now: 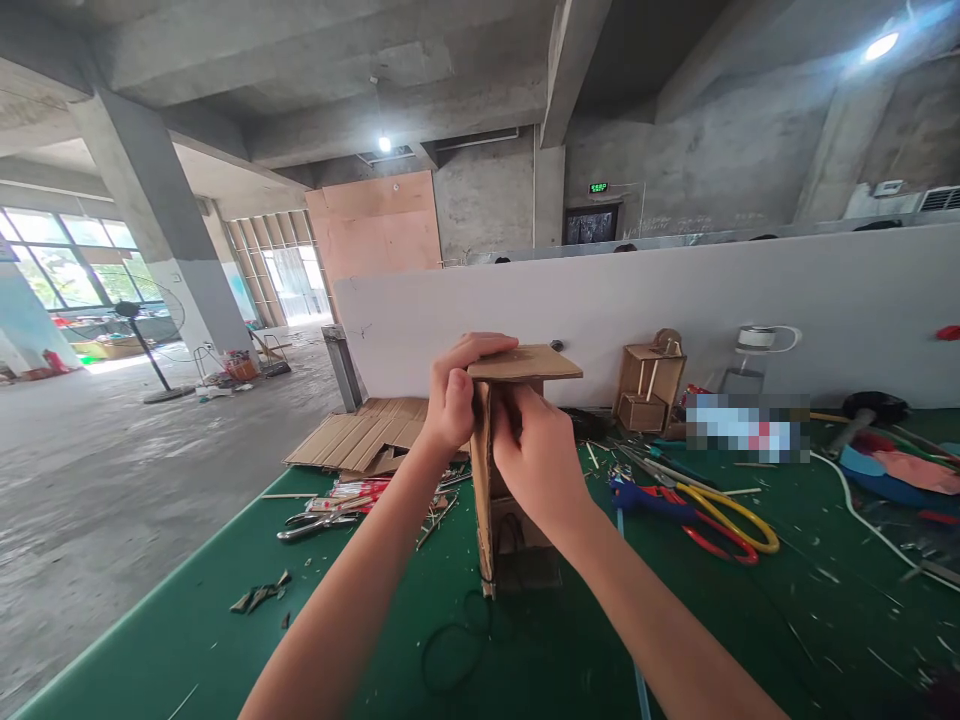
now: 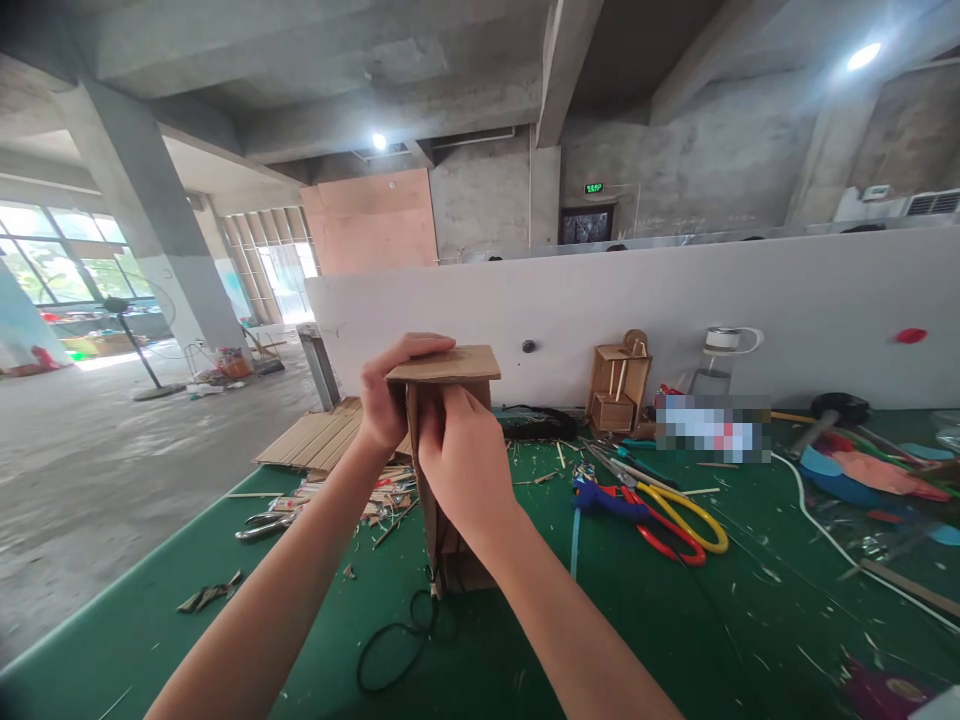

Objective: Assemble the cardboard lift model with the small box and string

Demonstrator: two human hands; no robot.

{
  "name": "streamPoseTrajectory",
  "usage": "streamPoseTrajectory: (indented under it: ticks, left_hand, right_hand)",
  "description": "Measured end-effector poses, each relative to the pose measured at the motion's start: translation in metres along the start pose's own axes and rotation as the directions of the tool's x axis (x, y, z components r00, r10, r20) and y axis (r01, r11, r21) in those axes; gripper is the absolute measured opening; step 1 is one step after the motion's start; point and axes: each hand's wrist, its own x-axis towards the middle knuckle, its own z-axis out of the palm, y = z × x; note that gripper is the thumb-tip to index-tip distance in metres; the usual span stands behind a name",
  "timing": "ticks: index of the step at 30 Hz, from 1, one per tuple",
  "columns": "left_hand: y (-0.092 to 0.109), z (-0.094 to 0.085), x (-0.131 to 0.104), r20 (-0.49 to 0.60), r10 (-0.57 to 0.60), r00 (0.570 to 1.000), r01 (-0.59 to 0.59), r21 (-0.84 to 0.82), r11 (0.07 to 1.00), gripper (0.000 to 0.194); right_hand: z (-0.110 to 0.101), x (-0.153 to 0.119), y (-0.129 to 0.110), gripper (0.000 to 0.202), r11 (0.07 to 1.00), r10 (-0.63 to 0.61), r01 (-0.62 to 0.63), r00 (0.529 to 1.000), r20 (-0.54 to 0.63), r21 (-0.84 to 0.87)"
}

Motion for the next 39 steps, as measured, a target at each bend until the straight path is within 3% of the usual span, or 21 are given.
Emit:
streamPoseTrajectory:
  ticks: [5, 11, 19, 25, 30, 35, 39]
  left_hand:
    - [0.004, -0.001, -0.002, -0.025, -0.091, 0.996, 0.09, -0.036, 0.995, 0.06]
    - [0.003, 0.003, -0.006, -0.116, -0.024, 0.993, 0.02, -0.035, 0.999, 0.058]
    - [0.007, 0.01, -0.009, -0.195, -0.036, 0.98, 0.032, -0.027, 0.999, 0.059]
    - [0.01, 0.01, -0.009, -0.191, -0.029, 0.981, 0.026, -0.02, 0.999, 0.057]
    - [0.007, 0.008, -0.01, -0.191, -0.031, 0.981, 0.022, -0.049, 0.999, 0.056]
    - [0.005, 0.006, -0.012, -0.209, -0.038, 0.977, 0.026, -0.061, 0.998, 0.058]
    - [0.004, 0.005, -0.013, -0.22, -0.029, 0.975, 0.018, -0.053, 0.998, 0.057]
  right_hand:
    - [0.003, 0.012, -0.004, 0.017, 0.989, 0.089, -0.086, 0.996, -0.025, 0.116]
    - [0.012, 0.017, -0.009, 0.02, 0.965, 0.191, -0.179, 0.98, -0.047, 0.191]
    - [0.021, 0.009, -0.011, 0.02, 0.926, 0.287, -0.244, 0.951, -0.114, 0.289]
    - [0.022, 0.011, -0.011, 0.019, 0.905, 0.309, -0.255, 0.944, -0.114, 0.341]
    - [0.016, 0.014, -0.012, 0.021, 0.911, 0.262, -0.236, 0.965, -0.032, 0.337]
    - [0.01, 0.013, -0.015, 0.018, 0.945, 0.231, -0.233, 0.972, 0.035, 0.229]
    - [0.012, 0.01, -0.016, 0.019, 0.952, 0.231, -0.224, 0.973, -0.009, 0.207]
